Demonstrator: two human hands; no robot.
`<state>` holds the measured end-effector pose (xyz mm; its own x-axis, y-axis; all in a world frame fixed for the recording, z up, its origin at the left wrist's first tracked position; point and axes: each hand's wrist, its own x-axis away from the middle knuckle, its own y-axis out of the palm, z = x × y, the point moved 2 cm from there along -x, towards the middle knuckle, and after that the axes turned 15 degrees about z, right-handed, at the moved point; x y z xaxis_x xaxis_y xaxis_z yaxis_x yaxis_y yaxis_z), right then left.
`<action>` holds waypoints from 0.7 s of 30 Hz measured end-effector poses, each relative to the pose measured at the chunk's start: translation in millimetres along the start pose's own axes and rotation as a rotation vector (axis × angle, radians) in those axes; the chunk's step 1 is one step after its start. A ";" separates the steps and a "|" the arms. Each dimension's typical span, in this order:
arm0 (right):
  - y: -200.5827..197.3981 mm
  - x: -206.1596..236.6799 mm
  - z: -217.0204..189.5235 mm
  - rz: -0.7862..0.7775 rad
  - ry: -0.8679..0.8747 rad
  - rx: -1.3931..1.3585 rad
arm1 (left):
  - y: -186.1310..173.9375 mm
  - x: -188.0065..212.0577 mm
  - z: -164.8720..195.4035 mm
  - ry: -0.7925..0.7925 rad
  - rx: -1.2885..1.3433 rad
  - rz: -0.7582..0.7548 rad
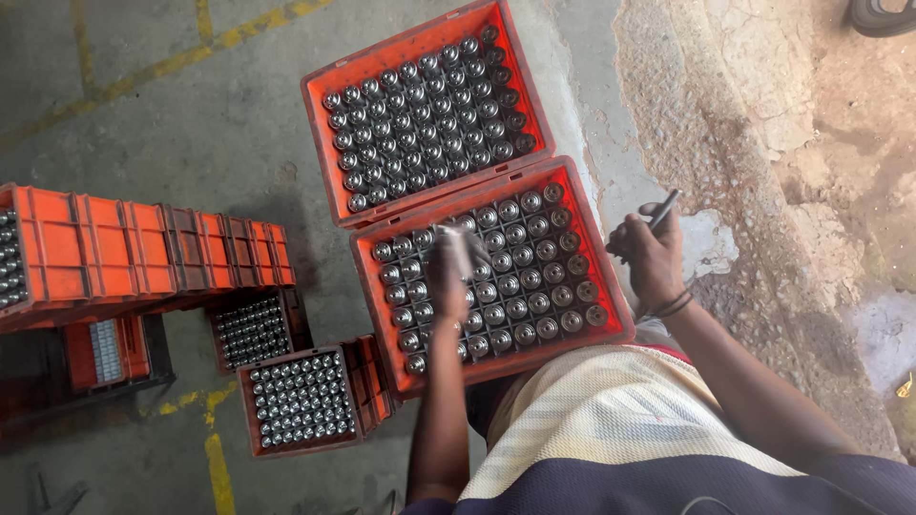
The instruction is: The person repeatedly picks up small cylindrical metal parts from a red crate, briefly inspects them, and places them back into the crate. The person uses a small metal tool in the right hand while handling the parts with the left hand.
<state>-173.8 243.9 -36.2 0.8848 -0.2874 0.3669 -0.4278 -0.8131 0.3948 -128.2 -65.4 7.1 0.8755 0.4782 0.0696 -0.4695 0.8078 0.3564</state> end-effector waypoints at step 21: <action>55.6 52.2 -4.4 -0.228 -0.072 0.123 | 87.8 100.8 -48.7 -0.507 -0.004 -0.256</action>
<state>-152.2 186.0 8.6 0.9684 -0.1215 0.2177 -0.1943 -0.9150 0.3537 -86.7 70.5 0.0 0.9065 0.0422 0.4202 -0.2341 0.8783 0.4170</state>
